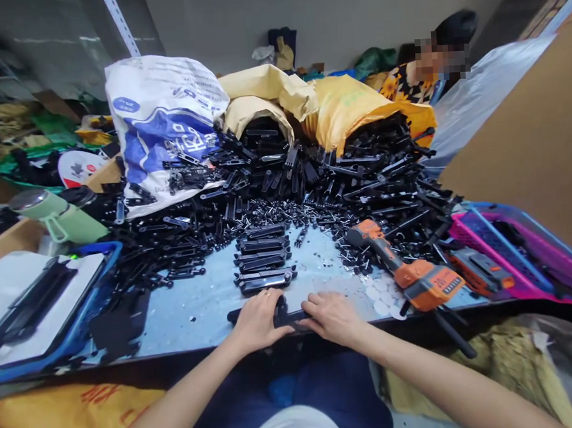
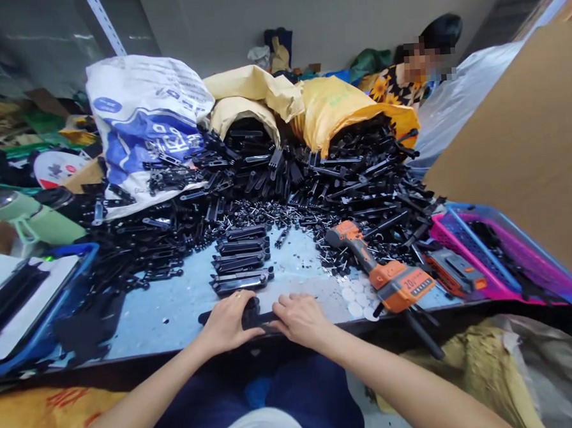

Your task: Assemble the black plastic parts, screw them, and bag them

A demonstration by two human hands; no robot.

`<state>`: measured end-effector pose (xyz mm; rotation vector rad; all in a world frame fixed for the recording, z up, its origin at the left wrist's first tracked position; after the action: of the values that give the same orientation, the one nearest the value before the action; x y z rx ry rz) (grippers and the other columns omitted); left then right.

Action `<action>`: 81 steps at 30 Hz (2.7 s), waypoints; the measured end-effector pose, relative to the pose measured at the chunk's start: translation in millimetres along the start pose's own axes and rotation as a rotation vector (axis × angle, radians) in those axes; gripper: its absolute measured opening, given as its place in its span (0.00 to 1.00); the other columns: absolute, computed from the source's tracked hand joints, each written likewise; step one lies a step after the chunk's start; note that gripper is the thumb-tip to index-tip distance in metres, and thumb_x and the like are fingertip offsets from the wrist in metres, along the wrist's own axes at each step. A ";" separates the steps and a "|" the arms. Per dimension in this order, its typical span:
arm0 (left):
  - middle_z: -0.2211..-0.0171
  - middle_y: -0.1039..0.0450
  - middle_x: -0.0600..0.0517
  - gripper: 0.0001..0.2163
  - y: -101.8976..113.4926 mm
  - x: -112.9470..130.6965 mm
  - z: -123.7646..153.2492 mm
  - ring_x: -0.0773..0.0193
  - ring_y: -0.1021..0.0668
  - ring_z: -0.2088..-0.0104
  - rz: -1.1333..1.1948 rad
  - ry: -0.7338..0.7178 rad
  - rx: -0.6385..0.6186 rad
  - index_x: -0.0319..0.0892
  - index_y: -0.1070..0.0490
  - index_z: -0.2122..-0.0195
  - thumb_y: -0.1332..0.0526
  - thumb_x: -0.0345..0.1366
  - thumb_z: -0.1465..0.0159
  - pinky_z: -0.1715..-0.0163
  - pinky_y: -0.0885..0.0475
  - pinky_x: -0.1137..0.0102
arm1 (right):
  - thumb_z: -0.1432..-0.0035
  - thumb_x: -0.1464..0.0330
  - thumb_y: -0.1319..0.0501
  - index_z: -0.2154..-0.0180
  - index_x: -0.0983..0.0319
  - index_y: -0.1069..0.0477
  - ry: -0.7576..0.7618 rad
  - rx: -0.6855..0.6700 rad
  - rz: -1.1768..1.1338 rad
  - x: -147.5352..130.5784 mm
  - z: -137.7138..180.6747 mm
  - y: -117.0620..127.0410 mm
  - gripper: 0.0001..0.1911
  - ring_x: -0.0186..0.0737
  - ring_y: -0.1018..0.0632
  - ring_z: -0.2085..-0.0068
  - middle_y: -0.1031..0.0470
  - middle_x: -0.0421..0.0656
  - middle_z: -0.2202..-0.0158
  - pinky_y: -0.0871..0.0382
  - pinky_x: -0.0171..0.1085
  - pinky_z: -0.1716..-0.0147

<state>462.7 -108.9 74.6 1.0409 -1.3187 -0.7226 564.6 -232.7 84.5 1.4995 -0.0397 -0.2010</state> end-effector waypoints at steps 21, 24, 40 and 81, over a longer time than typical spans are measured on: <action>0.61 0.31 0.45 0.11 -18.0 64.5 -169.7 0.58 0.29 0.59 -0.255 -0.215 -0.073 0.39 0.35 0.58 0.51 0.28 0.40 0.61 0.34 0.65 | 0.42 0.54 0.50 0.62 0.61 0.31 0.058 0.101 -0.183 44.9 23.4 -30.0 0.19 0.38 0.31 0.63 0.31 0.43 0.67 0.43 0.36 0.64; 0.62 0.31 0.47 0.10 -51.5 85.4 -193.4 0.60 0.28 0.61 -0.247 -0.293 -0.125 0.39 0.34 0.60 0.49 0.27 0.41 0.63 0.32 0.68 | 0.43 0.54 0.48 0.62 0.60 0.31 0.032 0.166 -0.186 44.2 31.1 -29.6 0.17 0.39 0.31 0.64 0.31 0.43 0.67 0.42 0.36 0.64; 0.60 0.33 0.42 0.14 -56.5 58.4 -181.6 0.59 0.28 0.59 -0.246 -0.115 -0.089 0.35 0.36 0.57 0.54 0.21 0.42 0.62 0.31 0.66 | 0.42 0.73 0.51 0.63 0.66 0.36 -0.859 0.115 0.144 138.2 37.3 -20.5 0.07 0.42 0.29 0.62 0.34 0.49 0.63 0.39 0.33 0.71; 0.67 0.26 0.46 0.18 6.2 -31.2 31.8 0.63 0.23 0.67 -0.275 -0.263 0.678 0.36 0.40 0.48 0.45 0.28 0.40 0.64 0.27 0.67 | 0.44 0.74 0.47 0.62 0.62 0.33 -0.136 -0.105 -0.099 2.2 -17.6 24.4 0.08 0.40 0.25 0.70 0.25 0.45 0.72 0.42 0.32 0.73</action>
<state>426.0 -84.6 65.4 1.7393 -1.7242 -0.6382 572.0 -214.3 107.2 1.3829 -0.0631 -0.3795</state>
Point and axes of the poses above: each hand's wrist, its own z-axis away from the middle knuckle, its own y-axis out of the back of the hand, x = y × z, the point moved 4 cm from there along -z, towards the middle knuckle
